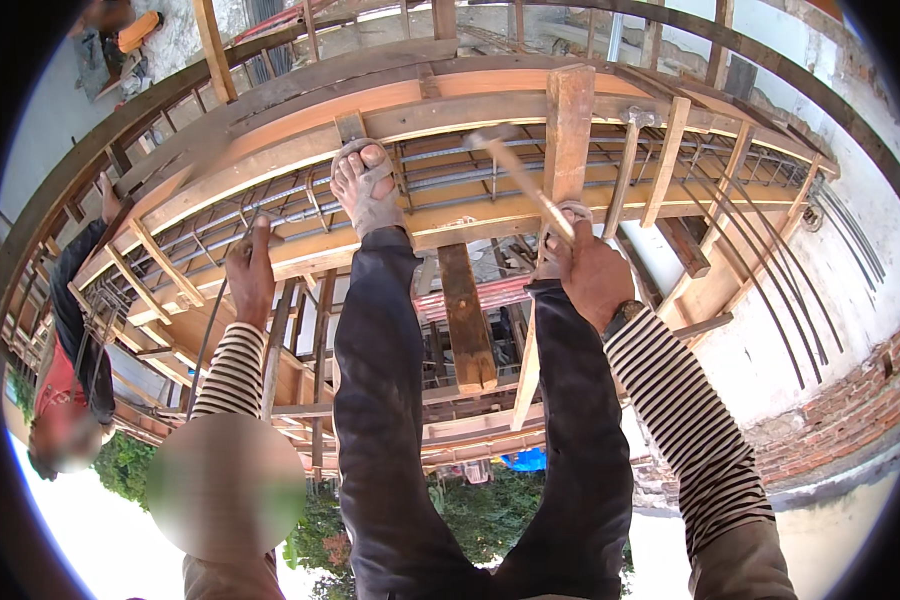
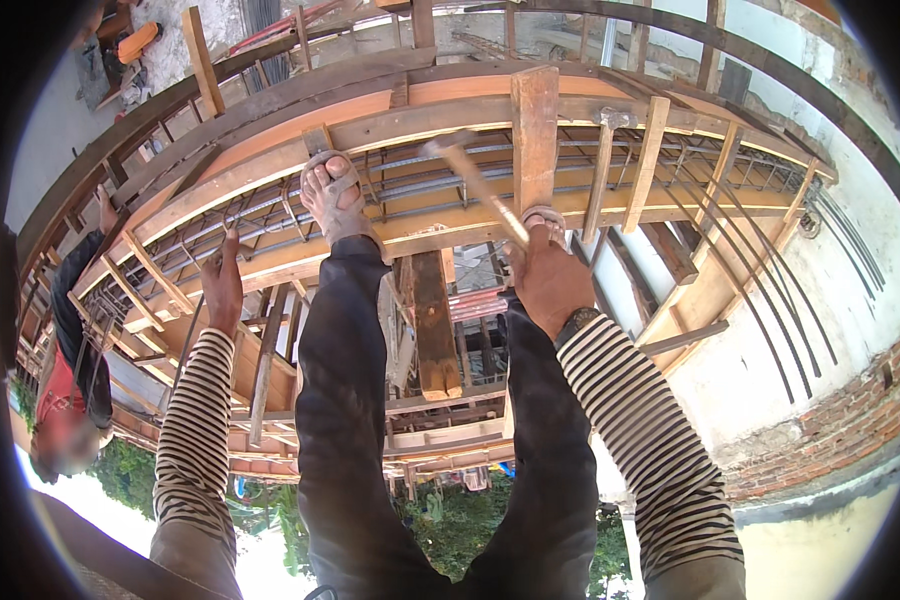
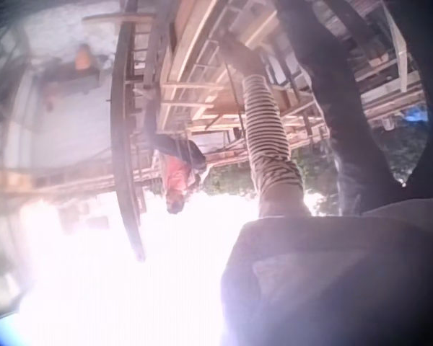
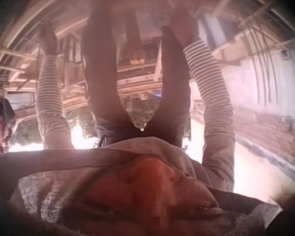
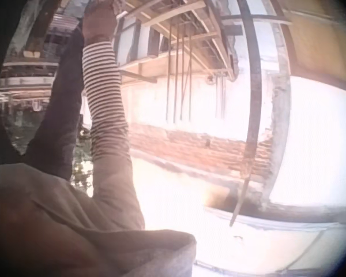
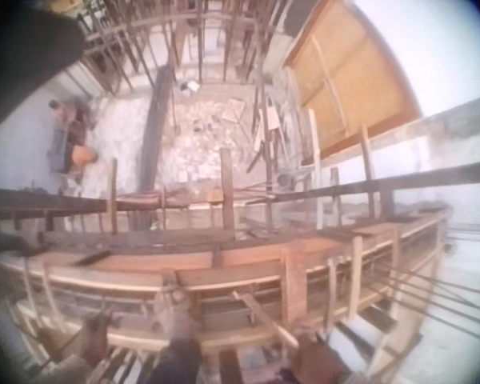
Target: The person assembles a wooden framework by positioning planks and securing them with nails. They use a hammer to drive nails into the wood and occasionally adjust the position of the planks to ensure alignment.
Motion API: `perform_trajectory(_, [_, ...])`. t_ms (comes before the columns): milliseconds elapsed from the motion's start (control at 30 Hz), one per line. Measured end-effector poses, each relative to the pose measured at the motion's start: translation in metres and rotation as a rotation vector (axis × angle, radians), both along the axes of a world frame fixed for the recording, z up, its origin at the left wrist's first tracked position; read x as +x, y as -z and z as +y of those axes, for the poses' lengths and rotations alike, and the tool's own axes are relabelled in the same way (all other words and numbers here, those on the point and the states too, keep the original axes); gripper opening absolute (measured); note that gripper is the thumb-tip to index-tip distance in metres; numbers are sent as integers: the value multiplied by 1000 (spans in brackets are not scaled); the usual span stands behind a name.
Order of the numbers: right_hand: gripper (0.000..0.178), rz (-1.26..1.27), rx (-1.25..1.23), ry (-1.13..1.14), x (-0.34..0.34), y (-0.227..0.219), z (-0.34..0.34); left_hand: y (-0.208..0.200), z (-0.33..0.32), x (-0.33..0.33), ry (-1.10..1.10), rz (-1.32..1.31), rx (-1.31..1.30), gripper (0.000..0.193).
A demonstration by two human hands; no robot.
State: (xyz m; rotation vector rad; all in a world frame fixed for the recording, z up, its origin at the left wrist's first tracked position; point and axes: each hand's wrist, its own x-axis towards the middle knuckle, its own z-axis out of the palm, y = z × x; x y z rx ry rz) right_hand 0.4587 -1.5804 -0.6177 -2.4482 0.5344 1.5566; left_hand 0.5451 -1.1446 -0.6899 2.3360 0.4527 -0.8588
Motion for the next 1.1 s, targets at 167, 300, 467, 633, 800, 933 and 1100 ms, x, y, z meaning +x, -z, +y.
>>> perform_trajectory(167, [41,-8,-65,-44,-5,19,-41,33,67,-70,-20,-9,-244,20])
perform_trajectory(300, [44,-134,51,269,-23,-5,-20,-31,-36,-11,-844,456,-439,45])
perform_trajectory(467, [23,111,359,980,32,-126,42,-100,-130,-8,-1362,727,-1261,52])
perform_trajectory(633, [28,-180,623,1181,61,-175,79,-175,-185,35,-1493,660,-1351,69])
perform_trajectory(800, [38,-333,829,1101,86,-187,83,-205,-211,29,-1356,610,-1460,83])
perform_trajectory(933, [40,-332,854,1073,83,-189,60,-227,-243,17,-1139,450,-1446,91])
perform_trajectory(1100, [43,-358,829,1021,77,-205,30,-237,-283,-6,-939,226,-1425,88])
